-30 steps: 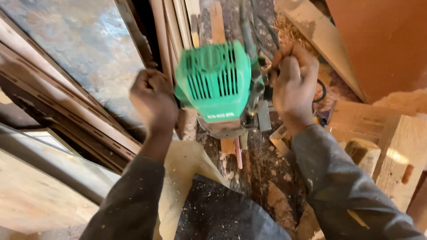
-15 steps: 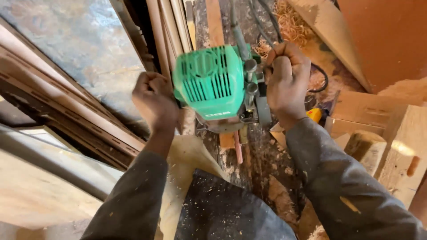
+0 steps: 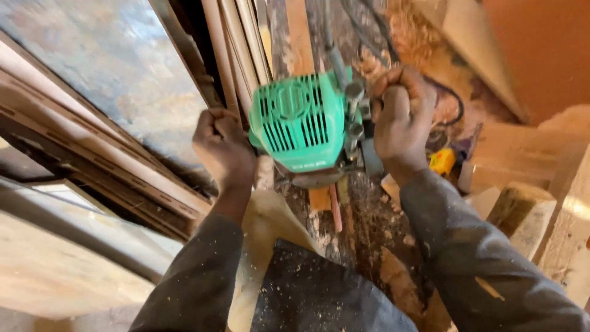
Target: Using a handheld power router to shape the edge of a wooden strip in a workshop.
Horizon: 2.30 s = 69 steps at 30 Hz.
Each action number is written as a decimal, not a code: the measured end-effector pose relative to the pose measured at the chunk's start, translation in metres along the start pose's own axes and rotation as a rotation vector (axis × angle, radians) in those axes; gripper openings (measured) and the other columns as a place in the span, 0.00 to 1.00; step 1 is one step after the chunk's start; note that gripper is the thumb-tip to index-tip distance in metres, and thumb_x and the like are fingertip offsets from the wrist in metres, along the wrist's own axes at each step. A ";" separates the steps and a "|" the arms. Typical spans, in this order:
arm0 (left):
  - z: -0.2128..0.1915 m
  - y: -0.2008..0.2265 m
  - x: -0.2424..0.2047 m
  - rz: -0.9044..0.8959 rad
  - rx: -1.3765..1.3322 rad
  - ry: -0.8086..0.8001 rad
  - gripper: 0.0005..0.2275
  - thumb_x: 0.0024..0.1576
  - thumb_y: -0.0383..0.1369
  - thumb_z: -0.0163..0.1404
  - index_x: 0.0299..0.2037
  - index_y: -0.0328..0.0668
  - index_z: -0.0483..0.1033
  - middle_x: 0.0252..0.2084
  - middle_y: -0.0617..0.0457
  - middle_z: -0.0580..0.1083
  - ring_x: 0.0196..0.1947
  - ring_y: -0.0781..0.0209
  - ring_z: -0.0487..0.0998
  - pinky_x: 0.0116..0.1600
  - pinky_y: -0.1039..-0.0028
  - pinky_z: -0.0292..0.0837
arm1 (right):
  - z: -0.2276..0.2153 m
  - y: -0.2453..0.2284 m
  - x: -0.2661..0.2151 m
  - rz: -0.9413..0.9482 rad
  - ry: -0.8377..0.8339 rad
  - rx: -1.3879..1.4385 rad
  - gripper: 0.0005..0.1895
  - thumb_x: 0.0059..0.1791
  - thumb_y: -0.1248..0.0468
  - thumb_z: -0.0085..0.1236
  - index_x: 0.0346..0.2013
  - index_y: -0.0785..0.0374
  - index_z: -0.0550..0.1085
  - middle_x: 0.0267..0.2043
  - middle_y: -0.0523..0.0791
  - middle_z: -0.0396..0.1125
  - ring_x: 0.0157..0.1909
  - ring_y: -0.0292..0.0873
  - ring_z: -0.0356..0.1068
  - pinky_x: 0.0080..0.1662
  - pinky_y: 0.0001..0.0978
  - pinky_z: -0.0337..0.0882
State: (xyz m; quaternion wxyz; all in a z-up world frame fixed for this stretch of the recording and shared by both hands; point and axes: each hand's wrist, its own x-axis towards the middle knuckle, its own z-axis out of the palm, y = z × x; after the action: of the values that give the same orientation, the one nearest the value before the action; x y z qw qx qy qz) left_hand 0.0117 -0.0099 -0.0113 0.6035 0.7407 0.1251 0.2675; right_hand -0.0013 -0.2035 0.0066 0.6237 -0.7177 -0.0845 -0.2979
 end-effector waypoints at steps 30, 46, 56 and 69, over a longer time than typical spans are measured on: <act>-0.025 0.032 0.007 0.258 0.022 0.011 0.08 0.47 0.23 0.32 0.19 0.42 0.63 0.16 0.57 0.63 0.14 0.69 0.60 0.13 0.80 0.54 | 0.004 -0.032 0.008 -0.019 -0.073 0.189 0.08 0.45 0.72 0.29 0.22 0.62 0.57 0.18 0.44 0.47 0.17 0.36 0.43 0.23 0.28 0.48; -0.004 -0.025 0.005 0.121 0.096 0.079 0.07 0.43 0.27 0.32 0.17 0.45 0.64 0.14 0.56 0.64 0.14 0.65 0.63 0.17 0.75 0.55 | 0.008 0.008 -0.007 0.050 0.008 0.081 0.07 0.43 0.71 0.30 0.24 0.63 0.61 0.17 0.43 0.51 0.18 0.34 0.47 0.24 0.25 0.50; -0.028 0.048 0.008 0.198 0.116 0.015 0.09 0.46 0.26 0.30 0.16 0.43 0.60 0.12 0.56 0.59 0.12 0.69 0.54 0.16 0.76 0.44 | 0.001 -0.022 0.016 0.097 0.007 0.262 0.10 0.41 0.76 0.29 0.23 0.61 0.60 0.22 0.43 0.54 0.18 0.34 0.48 0.21 0.24 0.51; -0.013 0.001 0.006 0.261 0.134 0.041 0.08 0.46 0.27 0.31 0.19 0.44 0.63 0.15 0.56 0.65 0.14 0.68 0.63 0.15 0.78 0.59 | 0.005 0.004 -0.002 0.099 0.015 0.185 0.09 0.44 0.75 0.29 0.25 0.61 0.61 0.25 0.44 0.55 0.19 0.34 0.49 0.23 0.25 0.55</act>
State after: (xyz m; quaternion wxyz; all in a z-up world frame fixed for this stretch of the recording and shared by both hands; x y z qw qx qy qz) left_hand 0.0095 0.0036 -0.0072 0.5100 0.7838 0.0577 0.3497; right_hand 0.0004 -0.1993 0.0023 0.7018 -0.6580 -0.0715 -0.2633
